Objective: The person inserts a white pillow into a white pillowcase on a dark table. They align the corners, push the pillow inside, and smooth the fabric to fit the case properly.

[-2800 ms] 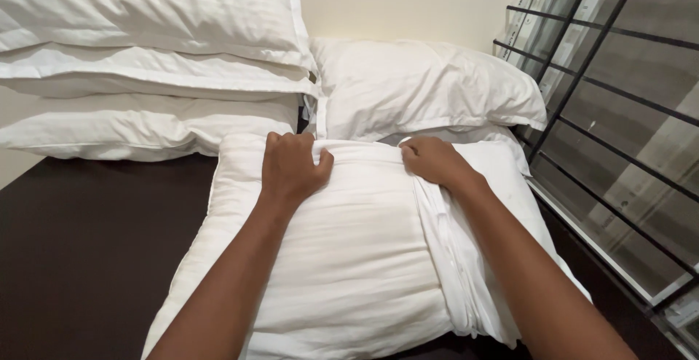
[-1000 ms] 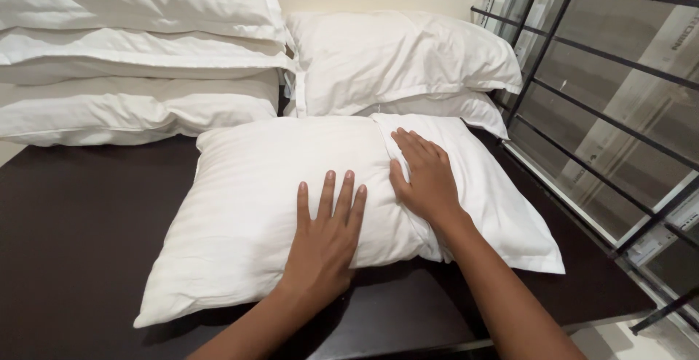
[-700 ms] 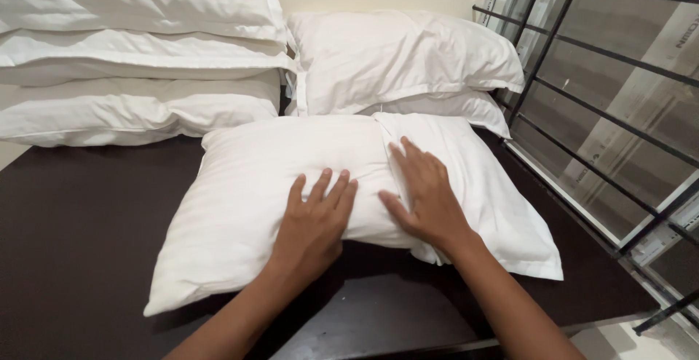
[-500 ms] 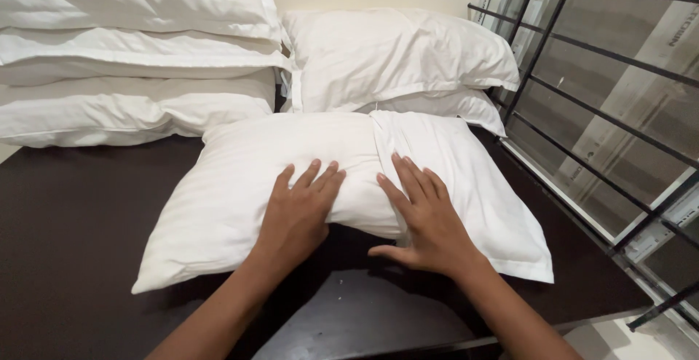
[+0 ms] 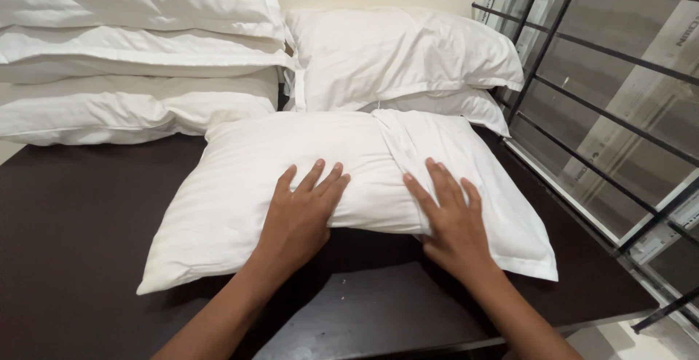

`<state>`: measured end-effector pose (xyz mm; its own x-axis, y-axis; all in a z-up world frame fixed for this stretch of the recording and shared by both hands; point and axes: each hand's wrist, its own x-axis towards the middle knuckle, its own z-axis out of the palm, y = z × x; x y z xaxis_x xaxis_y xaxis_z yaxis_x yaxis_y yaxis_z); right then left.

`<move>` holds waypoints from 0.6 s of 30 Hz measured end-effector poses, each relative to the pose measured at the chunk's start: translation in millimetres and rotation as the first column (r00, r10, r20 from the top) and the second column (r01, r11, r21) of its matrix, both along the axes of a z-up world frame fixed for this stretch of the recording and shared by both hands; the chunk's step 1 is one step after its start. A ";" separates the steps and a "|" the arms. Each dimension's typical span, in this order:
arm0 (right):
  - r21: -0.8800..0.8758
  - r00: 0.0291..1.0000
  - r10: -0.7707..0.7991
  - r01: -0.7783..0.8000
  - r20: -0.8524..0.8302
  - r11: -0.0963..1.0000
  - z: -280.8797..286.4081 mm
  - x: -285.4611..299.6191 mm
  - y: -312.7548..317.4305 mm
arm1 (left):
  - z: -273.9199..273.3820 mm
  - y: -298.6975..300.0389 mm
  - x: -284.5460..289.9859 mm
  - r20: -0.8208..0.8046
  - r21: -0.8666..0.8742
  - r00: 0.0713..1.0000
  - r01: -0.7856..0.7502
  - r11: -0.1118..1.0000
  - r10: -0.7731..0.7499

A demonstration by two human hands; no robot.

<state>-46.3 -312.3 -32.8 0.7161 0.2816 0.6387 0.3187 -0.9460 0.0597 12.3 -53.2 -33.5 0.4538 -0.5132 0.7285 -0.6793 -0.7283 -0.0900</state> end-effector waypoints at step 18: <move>0.007 0.995 -0.072 0.072 0.064 0.997 -17.8 -3.1 1.9 | -18.2 -32.5 -28.5 0.055 0.031 0.989 0.138 0.990 -0.139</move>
